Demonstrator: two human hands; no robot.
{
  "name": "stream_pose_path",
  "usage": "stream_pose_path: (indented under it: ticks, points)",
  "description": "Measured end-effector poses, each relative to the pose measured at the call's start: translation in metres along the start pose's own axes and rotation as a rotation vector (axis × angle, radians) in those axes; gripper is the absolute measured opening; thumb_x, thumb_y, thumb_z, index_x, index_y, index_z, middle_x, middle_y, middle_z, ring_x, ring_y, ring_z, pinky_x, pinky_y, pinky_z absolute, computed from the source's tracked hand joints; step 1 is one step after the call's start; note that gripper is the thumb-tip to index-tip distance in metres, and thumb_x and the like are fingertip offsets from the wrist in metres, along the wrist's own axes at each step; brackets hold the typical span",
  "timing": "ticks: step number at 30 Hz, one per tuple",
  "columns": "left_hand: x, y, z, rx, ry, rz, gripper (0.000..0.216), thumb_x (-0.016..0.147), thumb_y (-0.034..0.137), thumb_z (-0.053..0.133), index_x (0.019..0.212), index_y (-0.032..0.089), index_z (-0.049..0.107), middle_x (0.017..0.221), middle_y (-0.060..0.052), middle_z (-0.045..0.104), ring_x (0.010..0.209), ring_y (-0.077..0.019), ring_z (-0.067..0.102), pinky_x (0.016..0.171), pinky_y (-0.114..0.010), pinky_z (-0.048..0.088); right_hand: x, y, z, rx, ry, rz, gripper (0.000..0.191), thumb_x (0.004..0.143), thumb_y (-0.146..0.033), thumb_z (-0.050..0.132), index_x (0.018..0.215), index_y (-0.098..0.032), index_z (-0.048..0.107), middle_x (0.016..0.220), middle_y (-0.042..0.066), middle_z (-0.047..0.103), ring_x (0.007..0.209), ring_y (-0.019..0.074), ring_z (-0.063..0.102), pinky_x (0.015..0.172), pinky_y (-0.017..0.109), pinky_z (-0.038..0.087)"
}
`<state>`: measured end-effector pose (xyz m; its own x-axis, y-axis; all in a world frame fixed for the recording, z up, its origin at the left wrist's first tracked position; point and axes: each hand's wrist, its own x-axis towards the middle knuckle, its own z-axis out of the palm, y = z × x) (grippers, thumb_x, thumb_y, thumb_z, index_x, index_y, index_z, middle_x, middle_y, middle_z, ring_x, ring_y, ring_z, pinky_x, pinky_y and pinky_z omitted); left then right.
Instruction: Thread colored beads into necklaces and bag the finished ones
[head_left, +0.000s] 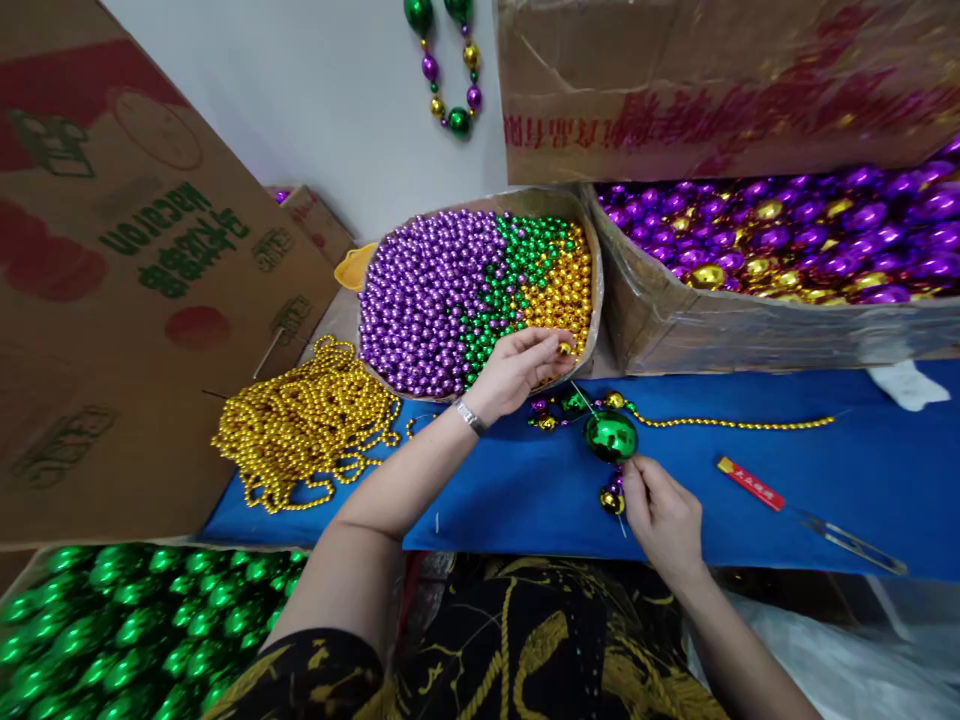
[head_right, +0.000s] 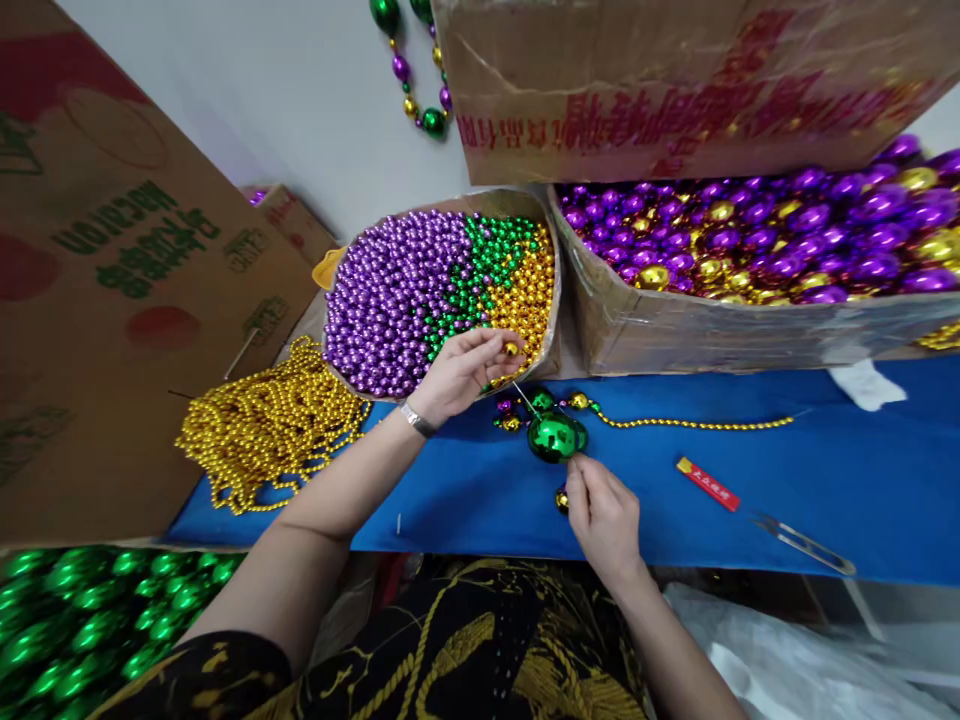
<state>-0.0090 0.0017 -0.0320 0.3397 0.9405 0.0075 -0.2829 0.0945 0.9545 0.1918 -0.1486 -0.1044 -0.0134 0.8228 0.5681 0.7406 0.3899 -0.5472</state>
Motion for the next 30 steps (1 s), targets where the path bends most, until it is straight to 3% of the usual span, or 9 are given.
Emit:
stream_pose_path:
  ticks: [3,6,13,23,27,30]
  points:
    - [-0.032,0.002,0.002,-0.142,0.060,-0.060,0.022,0.081,0.032,0.074,0.097,0.017,0.071,0.101,-0.006,0.072,0.086,-0.0139,0.070,0.080,-0.029,0.057,0.002,-0.003,0.002,0.001,-0.007,-0.038,0.013,0.095,-0.019,0.050,0.096,-0.020,0.063,0.077,0.003,0.071,0.064,0.0140,0.066,0.064,0.024,0.052]
    - [-0.046,-0.001,0.002,-0.162,0.107,-0.060,0.021,0.078,0.029,0.077,0.094,0.016,0.072,0.095,-0.005,0.072,0.083,-0.0138,0.070,0.076,-0.026,0.058,0.003,-0.006,0.006,0.003,0.000,-0.081,0.012,0.094,-0.017,0.051,0.097,-0.019,0.064,0.078,0.003,0.072,0.065,0.0143,0.067,0.065,0.024,0.052]
    - [-0.057,-0.009,0.001,-0.097,0.118,0.014,0.019,0.078,0.029,0.077,0.092,0.017,0.073,0.092,-0.004,0.073,0.078,-0.0110,0.069,0.075,-0.025,0.059,0.000,-0.008,0.008,-0.023,0.009,-0.122,0.013,0.094,-0.017,0.051,0.097,-0.020,0.064,0.076,0.003,0.072,0.064,0.0154,0.067,0.063,0.026,0.052]
    - [-0.068,-0.010,-0.004,-0.027,0.105,0.074,0.027,0.074,0.024,0.080,0.096,0.016,0.068,0.096,-0.005,0.073,0.086,-0.0124,0.069,0.078,-0.025,0.057,-0.008,-0.013,0.016,-0.006,-0.009,-0.124,0.012,0.095,-0.016,0.052,0.100,-0.019,0.061,0.081,0.004,0.072,0.069,0.0149,0.069,0.069,0.024,0.053]
    - [-0.076,-0.022,-0.004,0.056,-0.002,-0.013,0.028,0.072,0.023,0.081,0.096,0.014,0.069,0.098,-0.008,0.075,0.087,-0.0135,0.070,0.077,-0.025,0.057,-0.019,-0.012,0.030,-0.001,-0.092,-0.017,0.014,0.097,-0.022,0.047,0.101,-0.018,0.060,0.075,0.003,0.072,0.064,0.0164,0.069,0.062,0.026,0.052]
    - [-0.084,-0.029,-0.004,0.211,0.008,0.042,0.015,0.081,0.027,0.074,0.086,0.014,0.072,0.100,-0.010,0.075,0.088,-0.0149,0.070,0.076,-0.027,0.057,-0.027,-0.008,0.036,0.046,-0.207,0.084,0.020,0.098,-0.025,0.043,0.109,-0.018,0.057,0.077,0.004,0.073,0.063,0.0182,0.070,0.055,0.026,0.052]
